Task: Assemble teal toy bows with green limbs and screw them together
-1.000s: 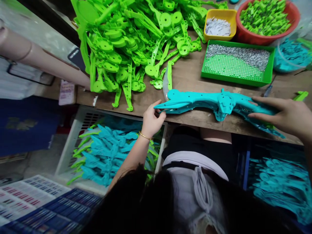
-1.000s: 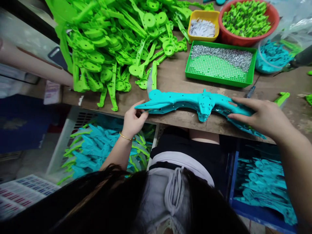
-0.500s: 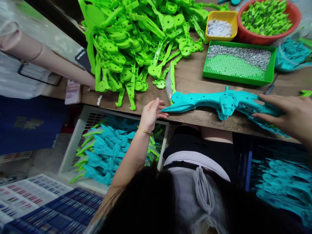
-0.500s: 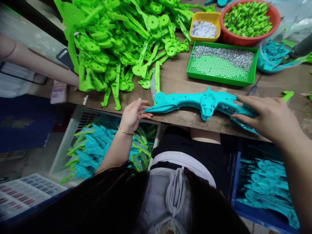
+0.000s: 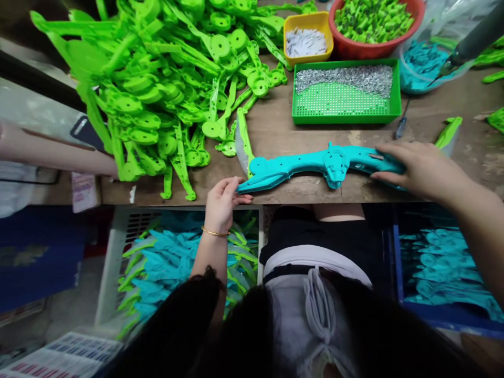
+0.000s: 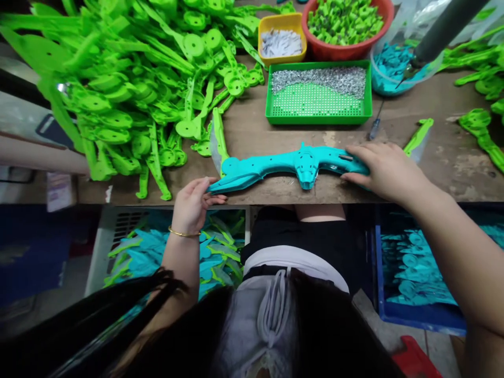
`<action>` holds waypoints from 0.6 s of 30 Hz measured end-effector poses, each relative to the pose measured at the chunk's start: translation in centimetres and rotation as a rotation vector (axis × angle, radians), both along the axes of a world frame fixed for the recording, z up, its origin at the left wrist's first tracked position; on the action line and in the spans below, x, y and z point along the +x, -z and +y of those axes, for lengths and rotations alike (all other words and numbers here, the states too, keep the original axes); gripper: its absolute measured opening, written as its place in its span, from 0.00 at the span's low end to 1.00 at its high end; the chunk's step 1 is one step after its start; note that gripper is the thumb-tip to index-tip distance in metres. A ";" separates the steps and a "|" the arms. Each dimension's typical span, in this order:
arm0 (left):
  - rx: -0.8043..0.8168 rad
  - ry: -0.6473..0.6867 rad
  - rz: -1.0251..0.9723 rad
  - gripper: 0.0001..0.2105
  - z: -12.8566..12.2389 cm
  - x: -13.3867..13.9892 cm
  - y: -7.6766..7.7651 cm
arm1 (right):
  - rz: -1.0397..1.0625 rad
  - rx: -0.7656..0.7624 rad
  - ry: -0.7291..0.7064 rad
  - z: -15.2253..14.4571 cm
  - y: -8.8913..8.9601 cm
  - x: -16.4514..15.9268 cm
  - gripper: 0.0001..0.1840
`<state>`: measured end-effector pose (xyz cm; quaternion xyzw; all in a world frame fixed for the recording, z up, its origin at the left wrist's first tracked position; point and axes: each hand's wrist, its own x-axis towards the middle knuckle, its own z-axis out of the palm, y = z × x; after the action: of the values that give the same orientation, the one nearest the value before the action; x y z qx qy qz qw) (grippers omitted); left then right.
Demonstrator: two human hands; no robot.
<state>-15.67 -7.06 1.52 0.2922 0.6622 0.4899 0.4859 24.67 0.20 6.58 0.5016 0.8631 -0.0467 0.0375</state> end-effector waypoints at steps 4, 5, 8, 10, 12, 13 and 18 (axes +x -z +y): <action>-0.025 0.037 0.055 0.19 0.1 0.0 -0.4 | 0.007 -0.040 0.032 -0.4 0.1 0.1 0.34; -0.038 0.051 0.071 0.19 0.2 0.0 -0.5 | 0.013 -0.049 0.038 -0.6 0.2 0.2 0.34; -0.077 0.076 0.101 0.19 0.6 0.0 -0.7 | 0.039 -0.055 0.050 -0.5 0.5 0.4 0.33; -0.094 0.079 0.108 0.19 0.8 0.1 -0.7 | 0.056 -0.057 0.043 -0.3 0.5 0.3 0.33; -0.110 0.085 0.113 0.19 0.9 0.1 -0.8 | 0.066 -0.067 0.037 0.0 0.5 0.0 0.33; -0.118 0.100 0.127 0.19 0.8 0.0 -1.0 | 0.079 -0.075 0.039 0.1 0.5 -0.1 0.33; 0.012 0.378 0.410 0.20 0.7 -0.4 -4.0 | 0.331 -0.184 0.161 0.1 -0.9 0.5 0.27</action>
<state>-16.04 -6.38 5.51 0.5067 0.6775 0.3250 0.4227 25.13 0.28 7.48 0.5489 0.8066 -0.2101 -0.0629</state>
